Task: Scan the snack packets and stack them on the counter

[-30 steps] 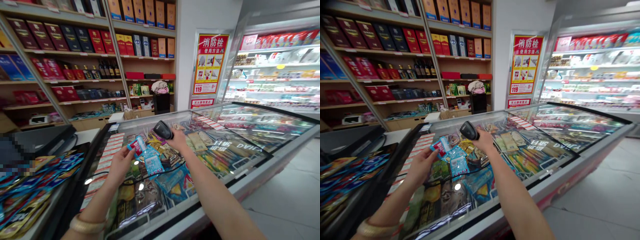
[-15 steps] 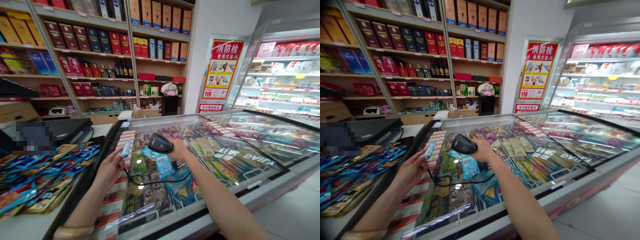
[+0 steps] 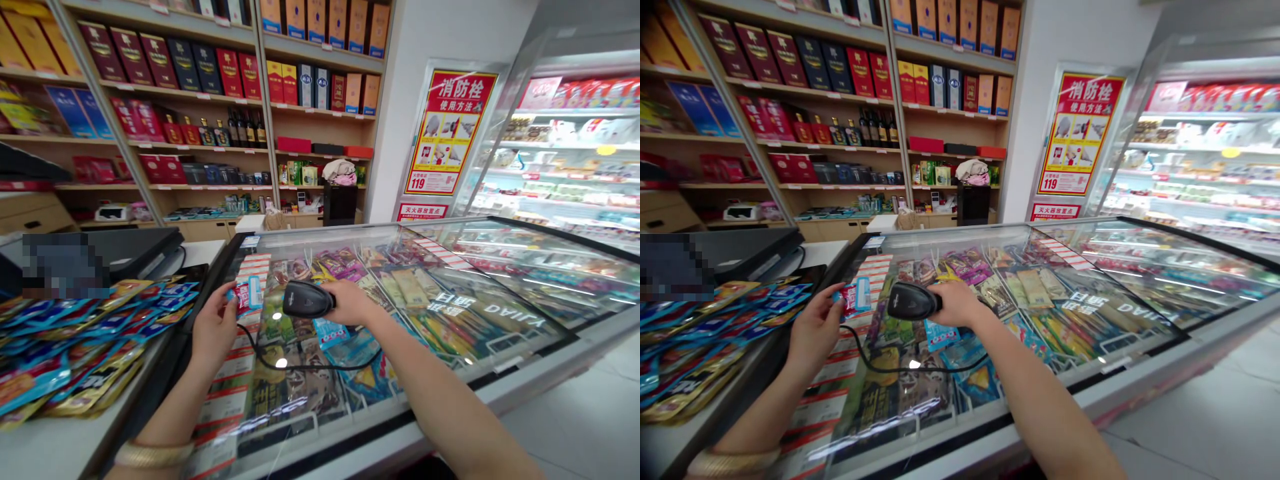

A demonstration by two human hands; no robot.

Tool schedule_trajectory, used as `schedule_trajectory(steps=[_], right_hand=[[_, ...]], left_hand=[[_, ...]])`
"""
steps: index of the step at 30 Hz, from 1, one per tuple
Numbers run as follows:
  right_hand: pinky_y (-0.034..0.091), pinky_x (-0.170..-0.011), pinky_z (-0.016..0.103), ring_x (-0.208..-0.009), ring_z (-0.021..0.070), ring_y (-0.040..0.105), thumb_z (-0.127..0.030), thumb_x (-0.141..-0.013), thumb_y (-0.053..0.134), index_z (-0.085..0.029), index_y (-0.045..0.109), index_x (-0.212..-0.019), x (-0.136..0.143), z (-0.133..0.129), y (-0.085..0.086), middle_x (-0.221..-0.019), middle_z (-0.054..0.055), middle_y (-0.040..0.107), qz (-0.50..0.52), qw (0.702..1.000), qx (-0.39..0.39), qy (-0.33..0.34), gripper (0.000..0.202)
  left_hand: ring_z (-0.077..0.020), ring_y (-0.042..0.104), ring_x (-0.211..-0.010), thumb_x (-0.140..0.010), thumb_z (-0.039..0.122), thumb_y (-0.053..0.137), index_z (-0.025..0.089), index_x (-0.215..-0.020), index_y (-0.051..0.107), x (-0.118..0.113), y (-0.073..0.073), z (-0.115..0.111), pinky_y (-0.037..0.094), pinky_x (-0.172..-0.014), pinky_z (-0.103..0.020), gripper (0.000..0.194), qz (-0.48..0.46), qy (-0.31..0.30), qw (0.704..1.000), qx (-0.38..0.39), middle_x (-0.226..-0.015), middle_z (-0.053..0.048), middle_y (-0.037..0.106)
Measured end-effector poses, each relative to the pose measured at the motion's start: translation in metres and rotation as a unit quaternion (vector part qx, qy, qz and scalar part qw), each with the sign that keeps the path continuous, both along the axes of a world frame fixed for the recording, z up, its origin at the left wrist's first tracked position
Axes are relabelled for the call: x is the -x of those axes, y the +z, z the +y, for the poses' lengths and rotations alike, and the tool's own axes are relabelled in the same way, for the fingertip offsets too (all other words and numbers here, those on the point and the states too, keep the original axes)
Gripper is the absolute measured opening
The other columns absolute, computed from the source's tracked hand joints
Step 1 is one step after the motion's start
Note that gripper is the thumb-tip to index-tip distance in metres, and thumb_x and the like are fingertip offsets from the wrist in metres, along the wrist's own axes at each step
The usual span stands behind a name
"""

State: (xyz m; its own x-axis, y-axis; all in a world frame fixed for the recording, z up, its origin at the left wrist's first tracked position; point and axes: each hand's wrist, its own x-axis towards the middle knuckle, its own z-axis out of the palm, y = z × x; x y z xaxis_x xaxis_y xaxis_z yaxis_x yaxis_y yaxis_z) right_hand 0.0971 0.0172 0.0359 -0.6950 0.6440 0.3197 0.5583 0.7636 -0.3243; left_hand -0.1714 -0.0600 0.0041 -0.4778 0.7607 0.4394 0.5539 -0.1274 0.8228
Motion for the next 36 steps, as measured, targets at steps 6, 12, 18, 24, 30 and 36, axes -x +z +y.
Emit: schedule_trajectory(steps=[6, 12, 18, 24, 30, 36], right_hand=[[0.044, -0.068, 0.024, -0.086, 0.0226, 0.072, -0.027, -0.073, 0.073, -0.023, 0.073, -0.092, 0.0, -0.002, 0.002, -0.089, 0.004, 0.077, -0.002, 1.0, 0.0, 0.001, 0.02], [0.045, -0.069, 0.024, -0.086, 0.0229, 0.072, -0.026, -0.072, 0.073, -0.023, 0.073, -0.09, 0.0, -0.002, 0.002, -0.089, 0.003, 0.077, 0.002, 1.0, 0.0, 0.004, 0.019], [0.046, -0.071, 0.025, -0.091, 0.0245, 0.072, -0.028, -0.072, 0.072, -0.024, 0.074, -0.099, -0.003, 0.004, -0.006, -0.094, 0.004, 0.077, 0.039, 0.999, 0.004, 0.001, 0.027], [0.045, -0.07, 0.024, -0.085, 0.0226, 0.072, -0.024, -0.072, 0.07, -0.023, 0.074, -0.106, -0.011, 0.013, -0.013, -0.092, 0.004, 0.078, 0.097, 0.995, -0.004, -0.015, 0.034], [0.045, -0.068, 0.026, -0.081, 0.0239, 0.071, -0.026, -0.071, 0.069, -0.023, 0.074, -0.101, -0.016, 0.019, -0.016, -0.089, 0.005, 0.077, 0.106, 0.994, -0.015, -0.038, 0.03], [0.046, -0.068, 0.026, -0.08, 0.0239, 0.071, -0.026, -0.071, 0.067, -0.023, 0.073, -0.093, -0.018, 0.024, -0.019, -0.085, 0.005, 0.076, 0.105, 0.993, -0.025, -0.055, 0.023]], left_hand=[[-0.0189, 0.056, -0.061, -0.08, 0.044, 0.051, 0.02, -0.113, 0.065, -0.003, 0.002, -0.001, 0.046, -0.06, -0.029, 0.043, 0.014, 0.011, 1.0, -0.004, -0.07, -0.001, 0.06], [-0.0189, 0.054, -0.059, -0.079, 0.041, 0.053, 0.021, -0.114, 0.065, -0.005, 0.004, -0.003, 0.044, -0.059, -0.028, 0.041, -0.005, 0.008, 1.0, -0.006, -0.066, 0.0, 0.058], [-0.019, 0.054, -0.061, -0.082, 0.04, 0.049, 0.019, -0.12, 0.063, -0.004, 0.002, -0.005, 0.043, -0.061, -0.029, 0.045, 0.036, 0.027, 0.999, 0.0, -0.068, 0.0, 0.057], [-0.0236, 0.061, -0.078, -0.086, 0.038, 0.044, 0.02, -0.112, 0.066, 0.031, 0.044, -0.028, 0.041, -0.083, -0.037, 0.038, 0.194, 0.152, 0.969, -0.021, -0.081, -0.006, 0.066], [-0.0336, 0.059, -0.103, -0.089, 0.04, 0.036, 0.016, -0.114, 0.066, 0.115, 0.094, -0.075, 0.032, -0.097, -0.053, 0.046, 0.268, 0.367, 0.885, 0.103, -0.09, -0.013, 0.068], [-0.0375, 0.053, -0.117, -0.088, 0.038, 0.036, 0.018, -0.112, 0.064, 0.16, 0.104, -0.097, 0.033, -0.098, -0.054, 0.042, 0.223, 0.406, 0.858, 0.223, -0.093, -0.014, 0.067]])
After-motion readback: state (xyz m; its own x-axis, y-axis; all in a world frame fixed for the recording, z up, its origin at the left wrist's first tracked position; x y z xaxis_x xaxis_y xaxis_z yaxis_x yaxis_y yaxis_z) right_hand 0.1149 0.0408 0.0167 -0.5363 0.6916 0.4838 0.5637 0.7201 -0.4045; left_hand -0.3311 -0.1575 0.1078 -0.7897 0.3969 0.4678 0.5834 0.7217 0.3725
